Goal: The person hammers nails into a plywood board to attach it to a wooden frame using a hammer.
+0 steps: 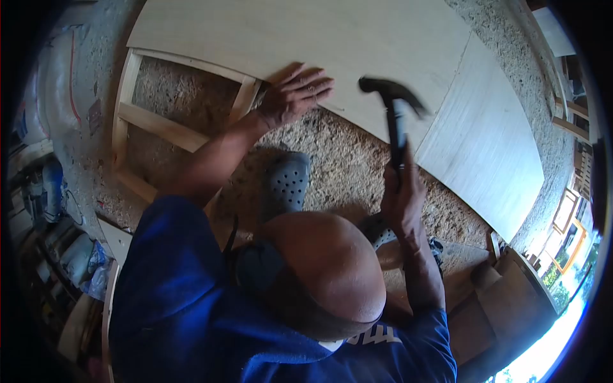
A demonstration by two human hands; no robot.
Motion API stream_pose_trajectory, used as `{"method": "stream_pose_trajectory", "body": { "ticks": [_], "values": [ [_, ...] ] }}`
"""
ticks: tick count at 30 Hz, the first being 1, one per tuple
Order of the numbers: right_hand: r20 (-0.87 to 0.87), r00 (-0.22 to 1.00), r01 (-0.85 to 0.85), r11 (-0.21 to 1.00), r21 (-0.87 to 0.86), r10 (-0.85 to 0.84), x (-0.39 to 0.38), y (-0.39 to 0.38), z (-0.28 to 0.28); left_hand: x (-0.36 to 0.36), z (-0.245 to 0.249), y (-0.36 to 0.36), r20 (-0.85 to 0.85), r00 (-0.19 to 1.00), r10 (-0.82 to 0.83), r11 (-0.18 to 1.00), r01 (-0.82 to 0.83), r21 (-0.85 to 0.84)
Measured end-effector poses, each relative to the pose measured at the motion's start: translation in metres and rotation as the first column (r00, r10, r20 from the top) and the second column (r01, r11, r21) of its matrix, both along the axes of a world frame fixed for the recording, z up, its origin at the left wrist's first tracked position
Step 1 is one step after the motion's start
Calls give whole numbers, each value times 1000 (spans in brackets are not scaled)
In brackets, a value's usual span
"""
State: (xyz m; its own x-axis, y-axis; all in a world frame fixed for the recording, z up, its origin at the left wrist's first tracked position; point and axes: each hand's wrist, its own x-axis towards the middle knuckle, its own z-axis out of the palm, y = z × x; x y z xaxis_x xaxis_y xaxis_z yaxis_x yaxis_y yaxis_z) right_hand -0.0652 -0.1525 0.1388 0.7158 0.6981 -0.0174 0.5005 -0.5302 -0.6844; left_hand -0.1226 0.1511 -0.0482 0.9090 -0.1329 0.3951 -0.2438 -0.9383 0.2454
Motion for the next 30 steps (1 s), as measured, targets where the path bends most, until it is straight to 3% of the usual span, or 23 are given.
{"method": "stream_pose_trajectory", "body": {
  "ticks": [1,4,6,7,8,9,10,12,14,16,17,18,19,21,22,23,25,26,27,28,29,30],
  "values": [
    [102,995,-5,987,159,-12,-2,-3,9,-5,1,-6,-4,1000,-3,998,3,61],
    [-206,970,1,840,543,131,3,-53,-15,-2,2,-3,15,1000,-6,1000,6,19],
    [-112,989,-66,966,249,97,-2,-53,-43,-5,2,-7,0,1000,-6,999,6,-33],
    [-156,986,-78,994,-72,66,1,-43,-50,-6,1,-8,5,1000,-10,999,10,-31],
    [-180,980,-149,905,-398,82,4,-19,-46,-7,3,-8,-1,1000,-16,999,16,-48],
    [-170,982,-146,911,-386,86,6,-16,-41,-6,0,-3,-7,1000,-22,998,21,-55],
    [-63,994,-103,964,-244,90,13,-15,-40,-2,-16,-3,23,1000,-13,999,12,36],
    [31,998,59,998,-7,-59,-1,-12,-24,-2,-7,0,-9,1000,-19,998,20,61],
    [-293,950,201,925,321,-105,-5,-34,-30,-7,-3,-5,-25,1000,5,993,-2,122],
    [-149,985,-46,958,281,91,3,-38,-23,-8,-7,-5,-21,1000,13,992,-10,127],
    [-174,985,-9,1000,22,12,4,-31,-32,-6,-8,-4,6,1000,4,993,-4,118],
    [-167,985,-14,961,-276,-33,5,-23,-42,-6,-7,-6,-23,1000,20,996,-18,83],
    [-165,986,-62,840,-539,-33,5,-16,-51,-5,-7,-6,-14,999,33,995,-32,94],
    [-27,999,-31,952,-305,24,6,-15,-46,-5,-9,-2,41,999,3,1000,-4,19],
    [-17,1000,12,971,-238,-17,3,-15,-35,-7,-8,-4,-56,998,0,1000,-1,-24],
    [3,998,68,996,-62,-68,-4,-18,-28,-7,-10,-3,-71,997,-12,999,14,35],
    [-147,986,120,946,302,-79,-8,-22,-8,-6,-13,-3,-28,1000,-2,999,3,36],
    [17,999,21,924,383,-29,-7,-9,-1,-7,-14,-6,-23,1000,-4,1000,5,15],
    [24,999,18,928,373,-29,-2,-19,-19,-8,-14,-3,-23,1000,-1,999,2,39],
    [38,998,-52,995,91,48,0,-38,-51,-5,-13,-1,-19,1000,-4,998,5,68],
    [31,991,-119,975,-189,127,5,-25,-54,-4,-7,-2,-6,1000,-6,997,6,73],
    [-198,980,-85,832,-549,-31,15,-14,-48,-5,-1,-4,-15,1000,7,999,-6,53]
  ]
}}
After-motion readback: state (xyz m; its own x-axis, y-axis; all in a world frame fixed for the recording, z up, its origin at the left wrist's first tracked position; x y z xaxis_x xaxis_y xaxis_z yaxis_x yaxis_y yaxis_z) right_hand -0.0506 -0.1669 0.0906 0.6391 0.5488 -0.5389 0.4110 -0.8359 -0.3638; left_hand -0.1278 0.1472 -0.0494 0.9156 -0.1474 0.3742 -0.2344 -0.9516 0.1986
